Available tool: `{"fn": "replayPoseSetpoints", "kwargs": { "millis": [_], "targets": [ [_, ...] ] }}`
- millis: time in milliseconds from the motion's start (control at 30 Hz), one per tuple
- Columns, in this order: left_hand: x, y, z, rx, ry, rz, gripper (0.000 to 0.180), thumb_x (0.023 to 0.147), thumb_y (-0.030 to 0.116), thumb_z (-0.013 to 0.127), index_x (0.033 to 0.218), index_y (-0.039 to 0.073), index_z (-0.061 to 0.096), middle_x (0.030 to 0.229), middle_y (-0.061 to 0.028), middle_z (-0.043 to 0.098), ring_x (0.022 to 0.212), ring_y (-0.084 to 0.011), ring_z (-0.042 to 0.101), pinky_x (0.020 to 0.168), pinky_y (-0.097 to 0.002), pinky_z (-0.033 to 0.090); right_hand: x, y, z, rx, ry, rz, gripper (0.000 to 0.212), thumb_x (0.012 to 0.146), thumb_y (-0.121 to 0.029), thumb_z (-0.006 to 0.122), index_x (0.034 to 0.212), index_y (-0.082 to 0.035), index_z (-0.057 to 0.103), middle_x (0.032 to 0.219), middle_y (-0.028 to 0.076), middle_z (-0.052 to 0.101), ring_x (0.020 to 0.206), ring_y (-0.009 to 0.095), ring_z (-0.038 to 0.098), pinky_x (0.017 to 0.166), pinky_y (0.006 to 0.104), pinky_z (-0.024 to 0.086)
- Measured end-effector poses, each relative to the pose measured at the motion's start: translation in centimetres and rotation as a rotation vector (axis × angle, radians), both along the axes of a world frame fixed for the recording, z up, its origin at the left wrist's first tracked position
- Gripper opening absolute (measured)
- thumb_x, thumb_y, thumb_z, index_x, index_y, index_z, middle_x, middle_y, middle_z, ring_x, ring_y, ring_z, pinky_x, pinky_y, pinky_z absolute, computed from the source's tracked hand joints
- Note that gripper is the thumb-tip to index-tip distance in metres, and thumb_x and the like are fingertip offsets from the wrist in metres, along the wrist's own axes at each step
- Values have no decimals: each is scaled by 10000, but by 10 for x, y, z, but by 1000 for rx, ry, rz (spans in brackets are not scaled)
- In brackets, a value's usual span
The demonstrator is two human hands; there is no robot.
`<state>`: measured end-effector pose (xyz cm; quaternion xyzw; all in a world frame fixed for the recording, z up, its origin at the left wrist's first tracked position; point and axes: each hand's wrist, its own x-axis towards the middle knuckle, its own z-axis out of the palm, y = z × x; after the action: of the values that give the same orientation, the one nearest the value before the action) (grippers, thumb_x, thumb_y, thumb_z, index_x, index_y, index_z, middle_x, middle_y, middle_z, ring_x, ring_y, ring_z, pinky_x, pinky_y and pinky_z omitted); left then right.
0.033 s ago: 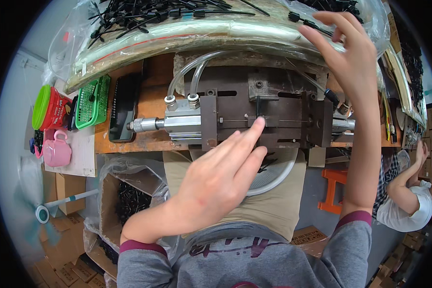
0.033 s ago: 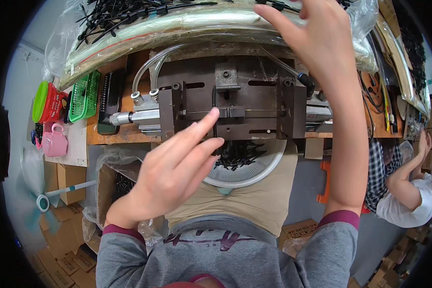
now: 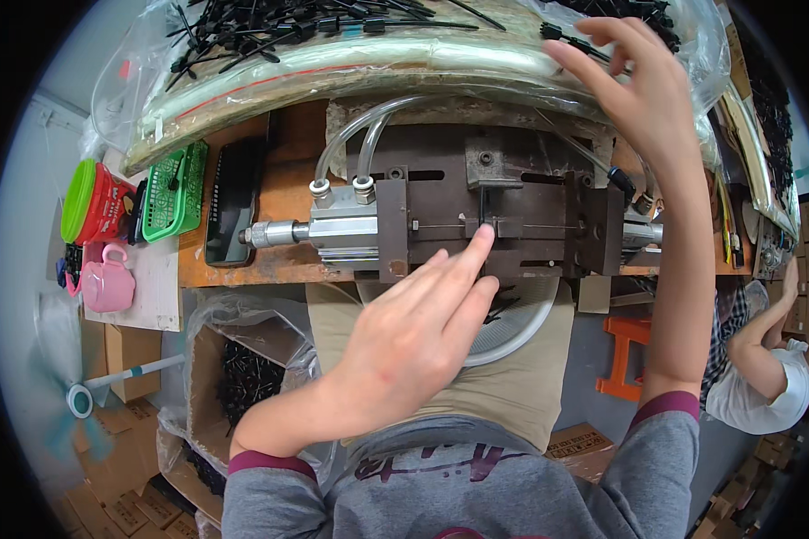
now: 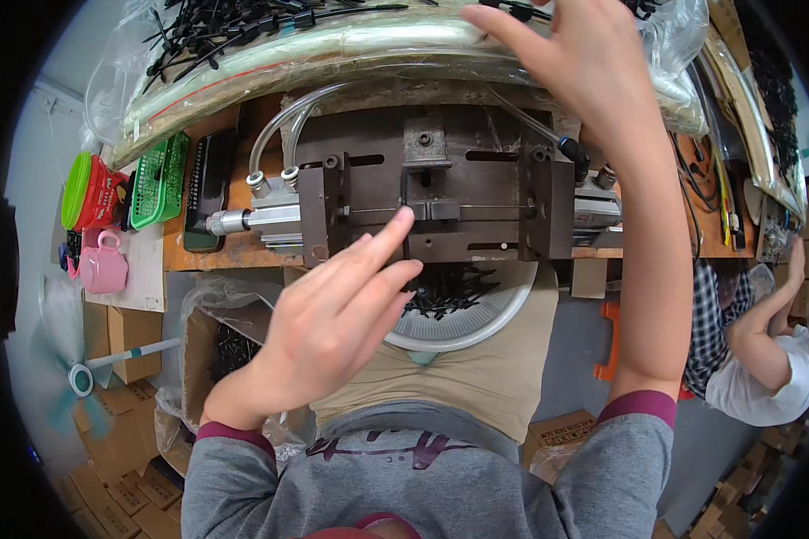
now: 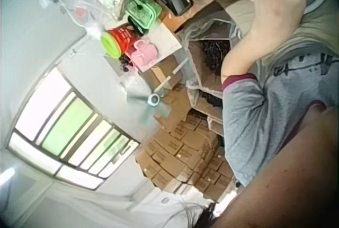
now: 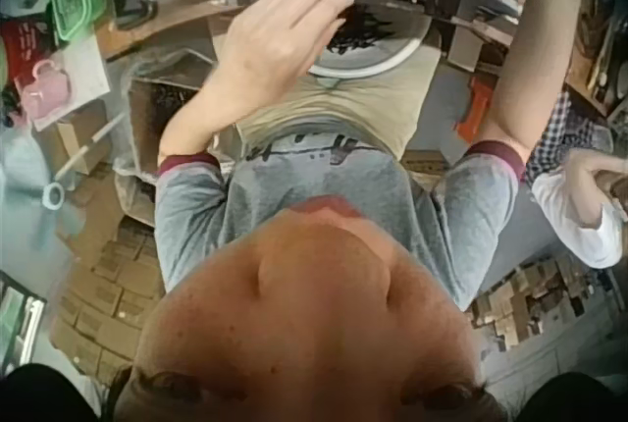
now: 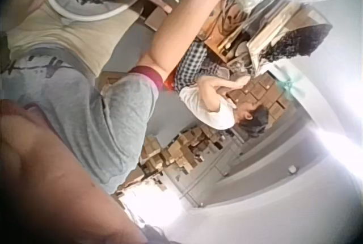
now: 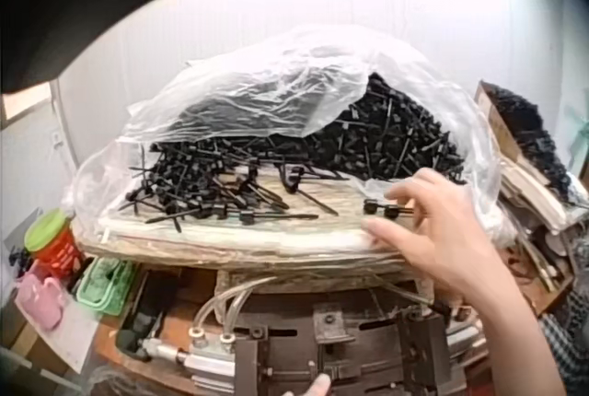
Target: Manually assemble small black plastic components using a workbench fixture.
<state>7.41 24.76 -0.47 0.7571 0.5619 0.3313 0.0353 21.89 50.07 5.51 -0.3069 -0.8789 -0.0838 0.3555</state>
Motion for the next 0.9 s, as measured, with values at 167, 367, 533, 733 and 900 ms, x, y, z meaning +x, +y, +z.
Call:
{"fn": "replayPoseSetpoints", "kwargs": {
  "millis": [167, 367, 533, 733, 900],
  "targets": [
    [13, 4, -28, -36, 68, 106, 258, 790, 48, 755, 1036, 1, 693, 1357, -207, 630, 698, -212, 708, 644, -317, 578, -40, -19, 13, -163, -93, -78, 516, 863, -475, 756, 930, 28, 662, 912, 194, 666, 835, 270, 648, 743, 395, 518],
    [15, 15, -24, -63, 158, 115, 231, 794, 86, 766, 1005, 18, 702, 1355, -199, 635, 610, -192, 685, 589, -295, 557, -38, 22, 11, -356, -104, -78, 642, 824, -556, 754, 1031, 45, 663, 1010, 230, 681, 951, 321, 668, 813, 397, 525],
    [14, 14, -24, -83, 161, 128, 240, 791, 105, 780, 1006, 27, 705, 1354, -190, 638, 615, -196, 691, 600, -294, 560, -48, 1, 33, -532, -233, -19, 567, 820, -520, 766, 840, 37, 666, 925, 202, 656, 865, 285, 642, 748, 392, 505],
    [8, 14, -10, -159, 50, 62, 253, 826, 91, 787, 1055, 17, 711, 1341, -187, 647, 714, -202, 743, 627, -286, 591, -14, -23, 10, -150, -22, 243, 233, 838, -195, 804, 1002, -38, 752, 928, 20, 673, 782, 149, 596, 685, 282, 478],
    [1, 21, 12, -57, -784, 69, 470, 862, -26, 761, 1312, -27, 624, 1385, -207, 601, 1012, -224, 729, 788, -292, 632, 4, -89, -18, -60, 196, 320, 283, 721, -86, 862, 980, -40, 757, 1016, 93, 698, 931, 234, 670, 785, 331, 538]
  ]
}}
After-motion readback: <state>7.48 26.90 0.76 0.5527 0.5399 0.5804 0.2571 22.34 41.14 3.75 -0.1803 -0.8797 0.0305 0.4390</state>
